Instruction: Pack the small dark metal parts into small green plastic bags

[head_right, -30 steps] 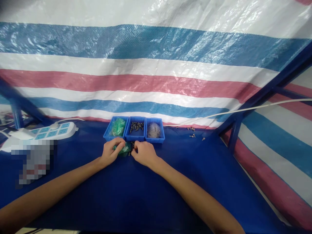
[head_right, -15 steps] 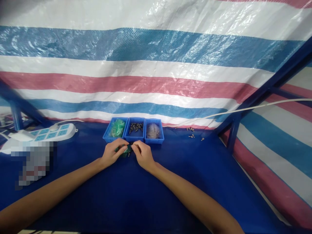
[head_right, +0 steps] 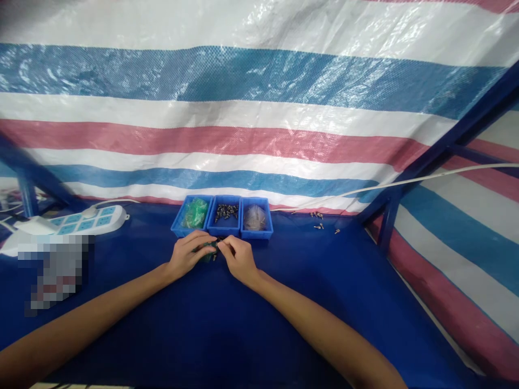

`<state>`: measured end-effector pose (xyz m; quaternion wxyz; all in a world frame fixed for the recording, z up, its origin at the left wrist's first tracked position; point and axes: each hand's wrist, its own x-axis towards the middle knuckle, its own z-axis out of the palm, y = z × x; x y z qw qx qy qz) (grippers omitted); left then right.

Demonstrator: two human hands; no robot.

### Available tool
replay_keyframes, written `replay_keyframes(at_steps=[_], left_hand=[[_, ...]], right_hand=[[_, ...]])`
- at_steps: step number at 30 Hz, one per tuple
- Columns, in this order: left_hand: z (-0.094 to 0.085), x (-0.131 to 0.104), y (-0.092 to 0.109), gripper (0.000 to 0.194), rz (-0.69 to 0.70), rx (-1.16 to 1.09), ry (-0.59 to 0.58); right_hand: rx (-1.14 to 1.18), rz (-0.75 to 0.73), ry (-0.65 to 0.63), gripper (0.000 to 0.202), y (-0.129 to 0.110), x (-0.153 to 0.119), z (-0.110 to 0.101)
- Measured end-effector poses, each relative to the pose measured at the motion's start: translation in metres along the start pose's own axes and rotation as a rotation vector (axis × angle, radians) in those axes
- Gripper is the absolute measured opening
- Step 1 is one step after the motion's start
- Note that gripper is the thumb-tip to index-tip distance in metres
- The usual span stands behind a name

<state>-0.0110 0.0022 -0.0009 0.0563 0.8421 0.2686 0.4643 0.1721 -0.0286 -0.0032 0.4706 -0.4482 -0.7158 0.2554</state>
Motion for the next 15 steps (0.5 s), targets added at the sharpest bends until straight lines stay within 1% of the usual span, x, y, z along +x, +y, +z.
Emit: replay_keyframes(at_steps=[3, 9, 12, 15], left_hand=[[0.0015, -0.0021, -0.0018, 0.022, 0.016, 0.016, -0.016], [0.0015, -0.0029, -0.0013, 0.017, 0.048, 0.022, -0.019], [0.0003, -0.0027, -0.0005, 0.016, -0.004, 0.004, -0.039], [-0.0005, -0.0028, -0.0008, 0.017, -0.065, -0.007, -0.03]], right_hand=[[-0.006, -0.016, -0.011, 0.032, 0.0006, -0.0001, 0.0005], [-0.013, -0.025, -0.038, 0.035, 0.0034, 0.0001, 0.0014], [-0.014, -0.036, -0.044, 0.037, 0.0032, 0.0003, 0.0009], [0.016, -0.036, -0.004, 0.03, 0.0019, 0.0001, 0.0004]])
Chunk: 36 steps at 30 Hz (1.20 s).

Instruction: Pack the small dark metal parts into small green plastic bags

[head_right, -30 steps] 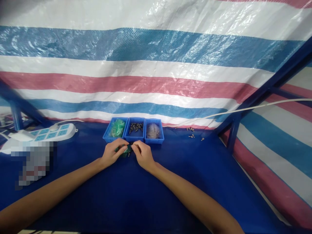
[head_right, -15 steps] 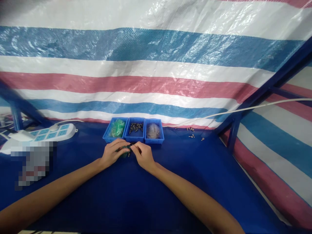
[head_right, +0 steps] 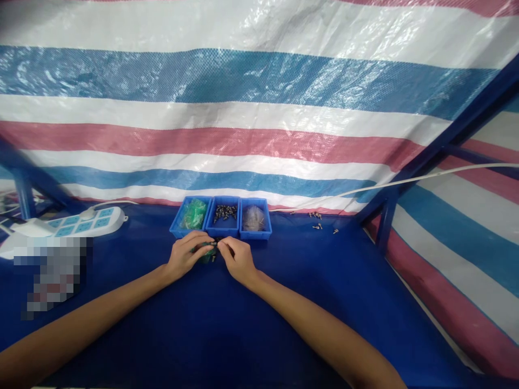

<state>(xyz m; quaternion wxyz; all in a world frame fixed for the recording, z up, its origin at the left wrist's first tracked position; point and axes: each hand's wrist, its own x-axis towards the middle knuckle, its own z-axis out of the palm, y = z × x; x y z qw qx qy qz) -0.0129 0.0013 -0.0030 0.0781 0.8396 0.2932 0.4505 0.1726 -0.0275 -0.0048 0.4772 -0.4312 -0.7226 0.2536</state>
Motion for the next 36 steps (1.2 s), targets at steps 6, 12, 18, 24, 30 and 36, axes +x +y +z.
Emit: replay_keyframes(at_steps=[6, 12, 18, 24, 30, 36], left_hand=[[0.0009, -0.0002, -0.0014, 0.017, 0.02, -0.001, 0.015], [0.0008, 0.0, -0.0006, 0.017, 0.029, 0.013, 0.008], [-0.0008, 0.0009, 0.0027, 0.02, -0.039, -0.001, 0.014], [-0.0015, 0.0031, 0.0045, 0.022, -0.143, -0.01, 0.005], [-0.0022, 0.0053, 0.0042, 0.019, -0.025, -0.026, 0.012], [-0.0016, 0.0042, 0.0049, 0.019, 0.0, -0.05, 0.054]], right_hand=[[0.029, 0.001, 0.023, 0.022, -0.0006, -0.0003, 0.0005], [0.001, -0.008, 0.024, 0.022, 0.0003, 0.0004, 0.0024], [-0.029, 0.012, 0.046, 0.024, 0.0006, -0.0002, 0.0016], [-0.016, 0.013, 0.062, 0.024, -0.0015, -0.0004, -0.0002], [-0.014, 0.014, 0.044, 0.023, -0.004, 0.0001, -0.0014], [-0.018, 0.001, 0.033, 0.022, -0.0022, -0.0006, -0.0012]])
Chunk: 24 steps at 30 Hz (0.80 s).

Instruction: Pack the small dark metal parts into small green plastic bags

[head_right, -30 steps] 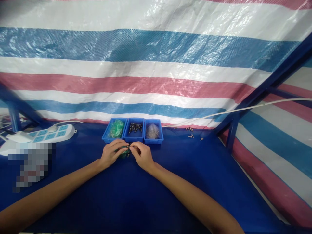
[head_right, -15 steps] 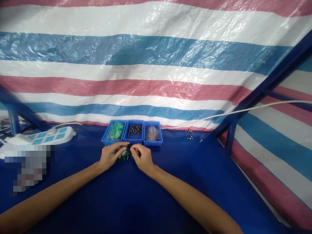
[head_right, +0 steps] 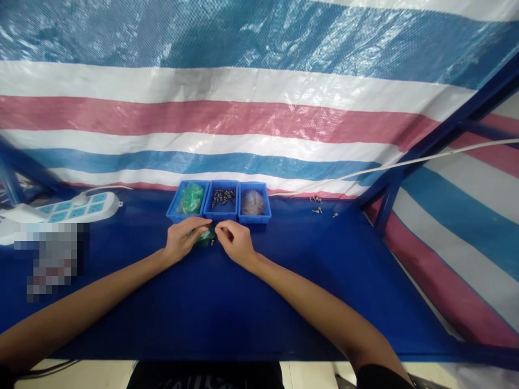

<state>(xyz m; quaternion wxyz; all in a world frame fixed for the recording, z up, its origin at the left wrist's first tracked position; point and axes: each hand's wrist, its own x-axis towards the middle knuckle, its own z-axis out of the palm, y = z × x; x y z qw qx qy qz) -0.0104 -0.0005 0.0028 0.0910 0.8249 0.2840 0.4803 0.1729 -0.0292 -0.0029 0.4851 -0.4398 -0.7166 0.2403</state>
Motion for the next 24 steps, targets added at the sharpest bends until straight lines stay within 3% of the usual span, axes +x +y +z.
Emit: replay_keyframes(at_steps=[24], left_hand=[[0.0053, -0.0047, -0.0053, 0.019, -0.049, 0.035, 0.035]], right_hand=[[-0.001, -0.125, 0.036, 0.018, 0.0082, -0.0003, 0.0057]])
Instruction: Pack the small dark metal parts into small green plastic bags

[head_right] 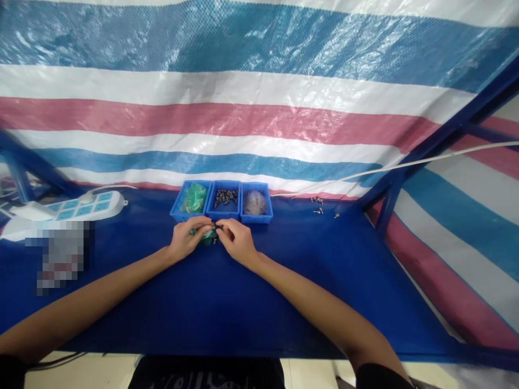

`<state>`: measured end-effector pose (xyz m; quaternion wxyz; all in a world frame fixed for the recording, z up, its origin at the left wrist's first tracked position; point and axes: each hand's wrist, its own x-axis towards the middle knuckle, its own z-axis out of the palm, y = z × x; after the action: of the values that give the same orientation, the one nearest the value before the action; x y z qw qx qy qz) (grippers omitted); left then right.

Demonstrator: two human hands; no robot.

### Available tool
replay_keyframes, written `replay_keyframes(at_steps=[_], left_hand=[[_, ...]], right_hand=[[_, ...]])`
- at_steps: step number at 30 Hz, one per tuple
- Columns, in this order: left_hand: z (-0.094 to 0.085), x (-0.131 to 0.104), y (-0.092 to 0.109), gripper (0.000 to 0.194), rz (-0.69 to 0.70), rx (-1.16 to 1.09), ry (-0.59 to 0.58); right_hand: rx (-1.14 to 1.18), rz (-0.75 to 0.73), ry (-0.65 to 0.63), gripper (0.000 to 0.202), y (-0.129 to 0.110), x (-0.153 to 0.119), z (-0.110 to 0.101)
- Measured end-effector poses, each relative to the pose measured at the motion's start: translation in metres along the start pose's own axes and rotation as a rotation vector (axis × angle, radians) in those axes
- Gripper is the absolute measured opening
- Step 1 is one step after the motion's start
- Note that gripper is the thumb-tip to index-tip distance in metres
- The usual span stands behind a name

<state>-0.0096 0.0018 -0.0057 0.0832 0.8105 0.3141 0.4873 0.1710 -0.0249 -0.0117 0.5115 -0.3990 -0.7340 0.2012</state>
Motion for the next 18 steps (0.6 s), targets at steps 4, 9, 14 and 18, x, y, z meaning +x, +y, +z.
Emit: replay_keyframes(at_steps=[4, 9, 14, 18], left_hand=[[-0.0001, -0.0006, 0.0004, 0.02, 0.009, -0.013, -0.035], [-0.0006, 0.0011, 0.0024, 0.018, 0.039, -0.023, -0.035], [-0.002, 0.0022, 0.0032, 0.017, 0.067, -0.022, -0.042], [-0.003, 0.0019, 0.0033, 0.014, 0.084, 0.018, -0.06]], right_hand=[[0.001, -0.023, -0.019, 0.018, -0.0014, 0.0009, -0.0011], [0.014, -0.027, -0.033, 0.019, -0.0021, 0.0016, -0.0021], [0.007, -0.016, -0.066, 0.019, -0.0016, 0.0006, -0.0021], [0.014, 0.037, -0.031, 0.021, 0.0004, 0.0003, -0.0016]])
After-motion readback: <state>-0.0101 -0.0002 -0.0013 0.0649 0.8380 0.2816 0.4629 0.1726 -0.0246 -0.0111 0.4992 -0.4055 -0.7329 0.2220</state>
